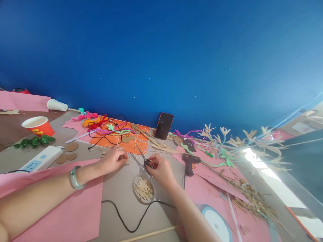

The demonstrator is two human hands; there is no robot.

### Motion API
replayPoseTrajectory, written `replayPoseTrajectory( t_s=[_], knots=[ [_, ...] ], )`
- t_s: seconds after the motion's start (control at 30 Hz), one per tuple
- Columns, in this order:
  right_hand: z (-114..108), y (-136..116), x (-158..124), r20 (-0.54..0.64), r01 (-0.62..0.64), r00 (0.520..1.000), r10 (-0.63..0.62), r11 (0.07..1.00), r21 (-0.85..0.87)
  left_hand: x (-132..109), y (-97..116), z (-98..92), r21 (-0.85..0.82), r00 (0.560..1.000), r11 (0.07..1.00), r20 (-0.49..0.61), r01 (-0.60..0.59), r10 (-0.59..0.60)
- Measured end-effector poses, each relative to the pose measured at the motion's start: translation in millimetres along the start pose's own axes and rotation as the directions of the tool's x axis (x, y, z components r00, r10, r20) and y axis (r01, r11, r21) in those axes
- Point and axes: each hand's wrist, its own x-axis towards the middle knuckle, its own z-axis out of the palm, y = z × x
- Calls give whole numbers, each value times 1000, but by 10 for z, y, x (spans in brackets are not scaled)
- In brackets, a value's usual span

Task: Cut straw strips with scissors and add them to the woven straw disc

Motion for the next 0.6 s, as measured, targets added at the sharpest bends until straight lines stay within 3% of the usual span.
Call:
replayPoseTrajectory(
  t_s=[0.17,0.27,0.4,0.6],
  knots=[
    [-3,28,9,-141,76,987,-77,997,-17,28,-8,-29,-268,989,952,25,148,-146],
    [-7,1,-3,-142,101,984,-104,994,-30,24,-9,-4,-417,985,893,47,171,-167],
    [9,-90,-46,-53,80,996,-78,995,55,0,60,6,-514,986,841,89,169,-143],
    [55,-245,-120,-43,31,999,-18,946,323,-112,242,11,-586,988,804,155,99,-9]
  ],
)
